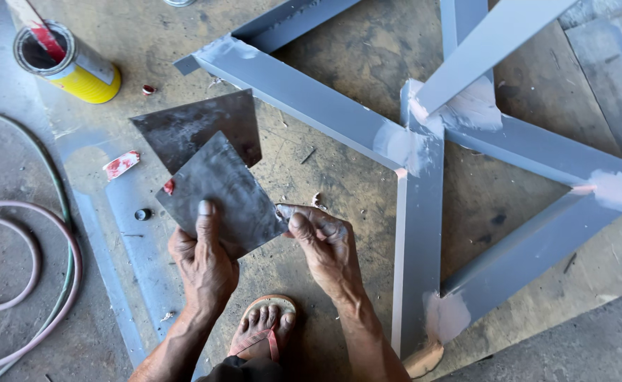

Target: The person kneels on the floor next to a welded steel frame and spreads white putty over the weld seams and joints. They hold flexible metal scraper sheets, scoop putty from a can, and press and smooth the filler into the joints by hand and with the scrapers.

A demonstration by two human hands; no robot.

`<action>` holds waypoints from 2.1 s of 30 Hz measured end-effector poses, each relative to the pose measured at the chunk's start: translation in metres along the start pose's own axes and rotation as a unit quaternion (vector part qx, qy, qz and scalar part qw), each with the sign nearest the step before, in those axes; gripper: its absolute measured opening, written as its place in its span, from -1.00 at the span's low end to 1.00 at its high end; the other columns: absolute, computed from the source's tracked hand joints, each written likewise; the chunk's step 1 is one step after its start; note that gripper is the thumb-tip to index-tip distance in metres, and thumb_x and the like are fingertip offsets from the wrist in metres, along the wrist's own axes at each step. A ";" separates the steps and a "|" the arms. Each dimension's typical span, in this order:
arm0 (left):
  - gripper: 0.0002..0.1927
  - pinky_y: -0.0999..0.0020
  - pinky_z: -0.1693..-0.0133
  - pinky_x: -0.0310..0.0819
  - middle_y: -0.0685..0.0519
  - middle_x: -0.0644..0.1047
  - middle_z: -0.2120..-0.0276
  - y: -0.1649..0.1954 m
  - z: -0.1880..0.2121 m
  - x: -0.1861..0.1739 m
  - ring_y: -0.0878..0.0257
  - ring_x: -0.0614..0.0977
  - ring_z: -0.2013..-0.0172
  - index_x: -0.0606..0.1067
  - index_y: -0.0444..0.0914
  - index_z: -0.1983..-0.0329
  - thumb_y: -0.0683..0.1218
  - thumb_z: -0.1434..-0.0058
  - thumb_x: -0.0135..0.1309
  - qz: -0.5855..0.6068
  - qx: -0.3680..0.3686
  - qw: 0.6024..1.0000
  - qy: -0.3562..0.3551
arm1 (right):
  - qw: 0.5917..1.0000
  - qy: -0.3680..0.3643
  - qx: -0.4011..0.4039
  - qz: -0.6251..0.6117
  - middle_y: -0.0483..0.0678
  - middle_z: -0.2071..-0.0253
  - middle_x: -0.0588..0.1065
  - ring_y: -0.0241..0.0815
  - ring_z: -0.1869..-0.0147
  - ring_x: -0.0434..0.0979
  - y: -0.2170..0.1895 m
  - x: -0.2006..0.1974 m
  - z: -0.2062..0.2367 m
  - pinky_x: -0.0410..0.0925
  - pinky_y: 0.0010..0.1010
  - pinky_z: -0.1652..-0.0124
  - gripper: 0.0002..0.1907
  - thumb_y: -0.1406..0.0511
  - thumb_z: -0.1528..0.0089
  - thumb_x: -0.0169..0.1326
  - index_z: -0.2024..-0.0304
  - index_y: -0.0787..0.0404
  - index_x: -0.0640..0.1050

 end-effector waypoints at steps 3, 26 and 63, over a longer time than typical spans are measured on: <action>-0.69 0.49 0.57 0.06 0.20 0.43 0.54 0.000 -0.001 -0.001 0.47 0.27 0.57 0.53 -0.30 0.28 0.00 -0.52 0.06 -0.067 0.000 0.998 0.021 | 0.998 0.019 0.040 0.051 -0.07 0.27 0.61 -0.29 0.26 0.59 0.019 -0.003 0.003 0.58 -0.38 0.17 -0.57 0.02 -0.39 0.04 -0.02 0.21 0.63; -0.66 0.45 0.34 0.57 0.14 0.62 0.37 0.032 -0.003 0.028 0.45 0.58 0.37 0.56 -0.34 0.10 0.03 -0.47 -0.07 -0.019 0.046 0.993 -0.105 | 0.994 -0.080 0.038 0.068 0.03 0.32 0.67 -0.15 0.23 0.71 0.013 0.008 -0.012 0.68 -0.24 0.13 -0.57 0.10 -0.45 -0.02 0.21 0.29 0.68; -0.62 0.41 0.20 0.63 0.08 0.64 0.24 0.056 0.029 0.036 0.42 0.63 0.24 0.54 -0.34 -0.08 0.06 -0.56 -0.07 -0.043 0.075 0.950 -0.300 | 0.992 0.041 0.027 0.112 -0.14 0.28 0.55 -0.34 0.27 0.50 -0.005 -0.020 0.001 0.42 -0.50 0.27 -0.47 -0.07 -0.46 -0.10 0.14 0.22 0.61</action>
Point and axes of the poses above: each hand's wrist, its own z-axis away from the middle knuckle, its own x-axis out of the palm, y = z × x, the point moved 7 cm from there along -z, towards the middle knuckle
